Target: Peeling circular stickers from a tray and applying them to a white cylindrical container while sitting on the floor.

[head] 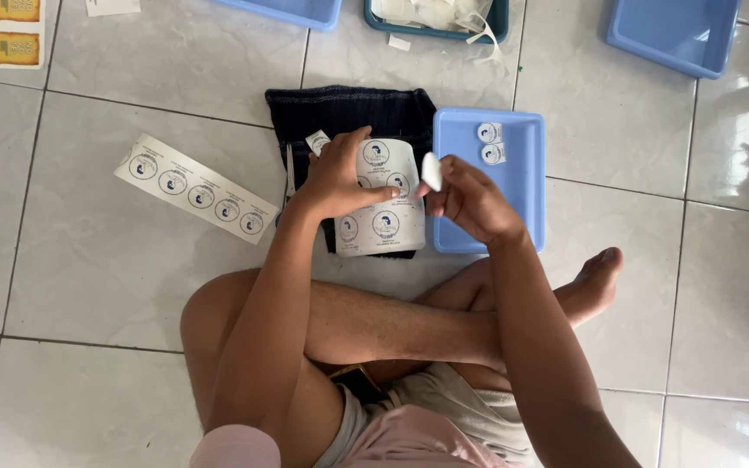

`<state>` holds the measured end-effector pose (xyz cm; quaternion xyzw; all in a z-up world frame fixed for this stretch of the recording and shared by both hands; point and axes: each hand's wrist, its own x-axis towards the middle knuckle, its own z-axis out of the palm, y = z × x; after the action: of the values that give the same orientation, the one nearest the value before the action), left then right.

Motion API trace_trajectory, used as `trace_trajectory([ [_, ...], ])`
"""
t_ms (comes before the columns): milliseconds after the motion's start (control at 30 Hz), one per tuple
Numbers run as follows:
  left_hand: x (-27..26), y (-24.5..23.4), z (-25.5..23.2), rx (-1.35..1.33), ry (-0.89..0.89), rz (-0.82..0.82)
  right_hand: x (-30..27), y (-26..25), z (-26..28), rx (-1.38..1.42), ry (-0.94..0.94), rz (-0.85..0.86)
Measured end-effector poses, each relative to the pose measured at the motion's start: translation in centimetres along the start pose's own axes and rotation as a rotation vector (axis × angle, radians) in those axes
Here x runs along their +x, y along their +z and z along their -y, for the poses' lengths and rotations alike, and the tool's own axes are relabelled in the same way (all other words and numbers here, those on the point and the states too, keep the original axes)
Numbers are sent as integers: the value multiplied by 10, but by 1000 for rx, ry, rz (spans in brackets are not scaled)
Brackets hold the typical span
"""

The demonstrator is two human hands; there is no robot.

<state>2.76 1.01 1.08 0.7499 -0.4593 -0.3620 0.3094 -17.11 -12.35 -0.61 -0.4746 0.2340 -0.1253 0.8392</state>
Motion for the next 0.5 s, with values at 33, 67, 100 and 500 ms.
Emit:
trace_trajectory([
  [33, 1, 2, 1, 0, 0, 0, -2, 3, 2, 0, 0, 0],
  [67, 2, 3, 3, -6, -2, 2, -4, 7, 3, -31, 40, 41],
  [100, 3, 4, 5, -12, -3, 5, -6, 11, 4, -62, 80, 82],
  [500, 6, 13, 7, -9, 23, -27, -9, 10, 14, -28, 53, 17],
])
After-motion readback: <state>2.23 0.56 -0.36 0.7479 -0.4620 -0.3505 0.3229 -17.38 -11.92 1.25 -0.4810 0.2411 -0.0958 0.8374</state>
